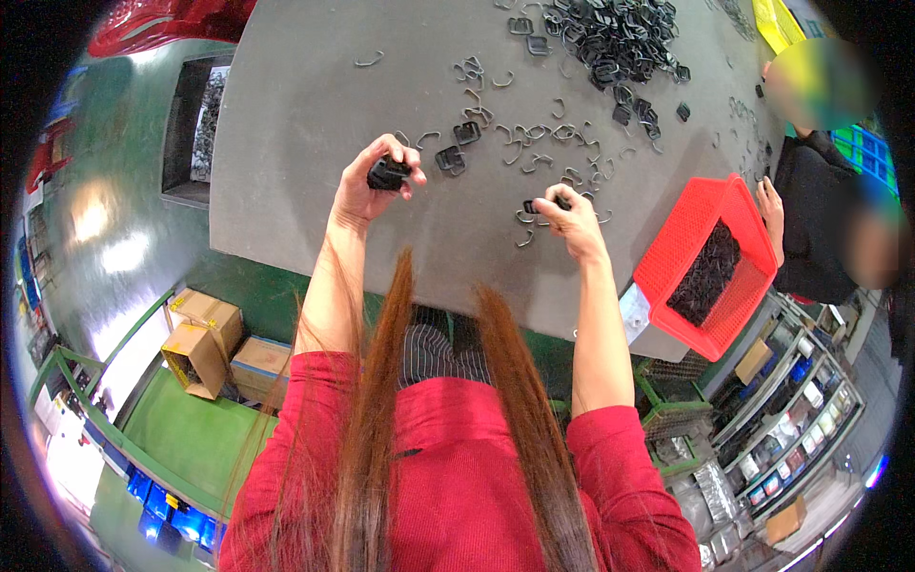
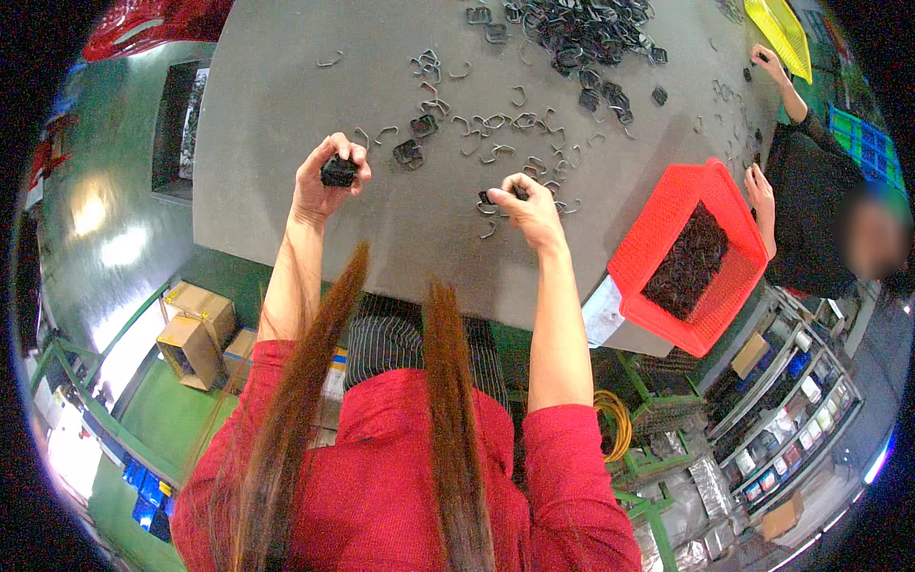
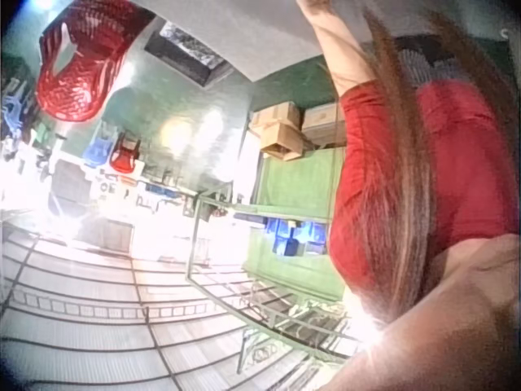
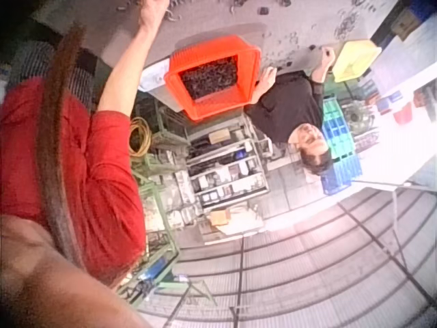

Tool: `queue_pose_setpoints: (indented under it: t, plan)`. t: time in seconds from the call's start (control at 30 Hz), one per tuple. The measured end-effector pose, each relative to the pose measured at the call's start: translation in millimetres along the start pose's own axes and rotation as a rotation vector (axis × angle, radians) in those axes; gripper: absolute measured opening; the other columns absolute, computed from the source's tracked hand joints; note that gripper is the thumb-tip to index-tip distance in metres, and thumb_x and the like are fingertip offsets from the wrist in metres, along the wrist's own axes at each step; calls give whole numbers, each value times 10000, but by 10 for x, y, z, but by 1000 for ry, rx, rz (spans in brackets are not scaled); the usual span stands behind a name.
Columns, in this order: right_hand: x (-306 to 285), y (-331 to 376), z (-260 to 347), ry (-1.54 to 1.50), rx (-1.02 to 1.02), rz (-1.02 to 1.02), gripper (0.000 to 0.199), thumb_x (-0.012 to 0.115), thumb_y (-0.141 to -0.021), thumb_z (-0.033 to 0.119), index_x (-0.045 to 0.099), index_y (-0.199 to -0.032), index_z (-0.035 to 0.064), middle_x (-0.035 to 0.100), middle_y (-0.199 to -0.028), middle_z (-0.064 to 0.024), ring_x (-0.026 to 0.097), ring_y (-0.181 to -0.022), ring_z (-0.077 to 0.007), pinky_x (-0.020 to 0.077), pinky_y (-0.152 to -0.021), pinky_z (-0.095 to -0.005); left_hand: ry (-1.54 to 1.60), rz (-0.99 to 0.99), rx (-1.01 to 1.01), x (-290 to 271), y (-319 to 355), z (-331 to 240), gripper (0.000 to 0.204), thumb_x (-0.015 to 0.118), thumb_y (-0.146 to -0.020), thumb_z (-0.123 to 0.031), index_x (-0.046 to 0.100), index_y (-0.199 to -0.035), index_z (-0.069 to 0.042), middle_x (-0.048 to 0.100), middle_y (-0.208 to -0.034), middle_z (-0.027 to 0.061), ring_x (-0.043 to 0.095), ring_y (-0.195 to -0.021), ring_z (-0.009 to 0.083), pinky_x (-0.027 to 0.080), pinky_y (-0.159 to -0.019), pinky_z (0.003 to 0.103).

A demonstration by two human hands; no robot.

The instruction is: The person sorts small black plastic fasteners and metal hooks on a table, separating the fasteners into a red basket and the hooks into a yellow basket. The person repeatedly gathers, separates, and places the items into their respective containers.

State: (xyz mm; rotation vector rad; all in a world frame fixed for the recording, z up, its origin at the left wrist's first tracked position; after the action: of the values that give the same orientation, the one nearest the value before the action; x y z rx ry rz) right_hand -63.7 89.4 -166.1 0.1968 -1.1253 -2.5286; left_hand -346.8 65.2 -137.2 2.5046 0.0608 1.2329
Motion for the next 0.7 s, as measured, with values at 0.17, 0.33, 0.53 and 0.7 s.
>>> queue_pose_setpoints:
  t: [0.17,0.33,0.53,0.7]
  plan:
    - [346,18,515,-613,-245,273,202,686,-801,244,546,-848,106,539,-820,6,446,-681,-33,303,-462,-172,-822,-486,-112,-390,1,80,271,664,-818,-310,587,-828,-50,527,-597,-13,541,-548,119,415,-473,228]
    - [775,-700,923,335,-326,114,262,686,-776,245,578,-955,86,611,-740,-42,543,-653,-135,422,-549,-272,-1623,-539,137,35,-54,131,279,721,-741,-269,616,-909,-73,591,-670,74,574,-613,227,450,-593,355]
    - [1259,-653,1164,1267,-575,-44,316,704,-733,268,579,-969,99,663,-866,-118,641,-839,-304,486,-710,-420,-1060,-579,-100,-537,-9,46,262,723,-732,-226,664,-907,-41,610,-717,20,558,-696,107,448,-640,271]
    - [630,-358,1001,996,-403,-195,243,684,-759,283,612,-882,86,670,-847,-114,640,-830,-313,487,-705,-415,-1043,-652,-34,-218,-78,-13,270,720,-738,-248,653,-882,-31,612,-729,1,531,-675,78,439,-628,241]
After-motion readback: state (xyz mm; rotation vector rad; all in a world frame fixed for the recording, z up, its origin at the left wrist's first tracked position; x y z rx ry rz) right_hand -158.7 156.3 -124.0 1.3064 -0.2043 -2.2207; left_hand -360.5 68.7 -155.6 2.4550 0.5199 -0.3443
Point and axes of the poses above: each hand's wrist, its own y-axis away from the middle knuckle, its own x-axis out of the palm, z = x × y, the point moved 9 cm from there along -y, towards the middle knuckle
